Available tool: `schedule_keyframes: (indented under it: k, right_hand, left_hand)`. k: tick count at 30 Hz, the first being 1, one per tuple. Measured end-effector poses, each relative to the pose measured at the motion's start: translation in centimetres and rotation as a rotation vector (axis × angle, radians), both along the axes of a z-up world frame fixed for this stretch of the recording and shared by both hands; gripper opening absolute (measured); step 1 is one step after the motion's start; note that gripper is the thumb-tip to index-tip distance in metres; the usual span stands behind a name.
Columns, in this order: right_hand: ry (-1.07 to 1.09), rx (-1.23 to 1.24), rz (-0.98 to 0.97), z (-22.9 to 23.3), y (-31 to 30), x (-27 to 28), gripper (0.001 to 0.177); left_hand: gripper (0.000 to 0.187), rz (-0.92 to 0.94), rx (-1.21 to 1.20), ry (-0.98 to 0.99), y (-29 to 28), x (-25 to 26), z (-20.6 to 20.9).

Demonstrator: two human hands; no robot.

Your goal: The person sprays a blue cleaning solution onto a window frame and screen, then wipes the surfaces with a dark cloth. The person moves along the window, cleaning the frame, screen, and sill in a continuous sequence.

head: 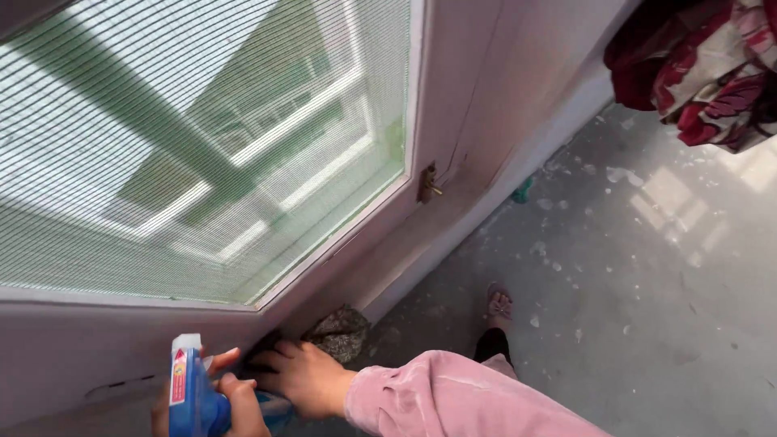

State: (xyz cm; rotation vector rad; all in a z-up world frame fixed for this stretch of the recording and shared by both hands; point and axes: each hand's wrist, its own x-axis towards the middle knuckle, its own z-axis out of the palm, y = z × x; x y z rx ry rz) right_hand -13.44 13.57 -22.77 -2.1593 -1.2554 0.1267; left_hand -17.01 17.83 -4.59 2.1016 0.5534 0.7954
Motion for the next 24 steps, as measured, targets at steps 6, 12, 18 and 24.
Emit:
schedule_keyframes:
  k: [6,12,18,24]
  right_hand:
    - [-0.115,0.035,-0.045,-0.4,0.5,0.0,0.055]
    - [-0.201,-0.038,0.308,3.1,-2.3,3.1,0.032]
    - [0.271,0.446,-0.013,14.7,-9.9,6.8,0.043]
    - [-0.045,0.762,-1.189,7.5,-10.8,11.0,0.068]
  left_hand:
    - [0.037,0.073,-0.172,0.001,1.3,-0.6,0.1]
    - [0.036,-0.030,-0.244,0.073,2.9,-1.0,0.6]
    - [0.036,-0.009,-0.353,0.170,1.8,-0.8,2.7]
    - [0.031,-0.053,-0.290,-0.162,-1.1,0.1,4.4]
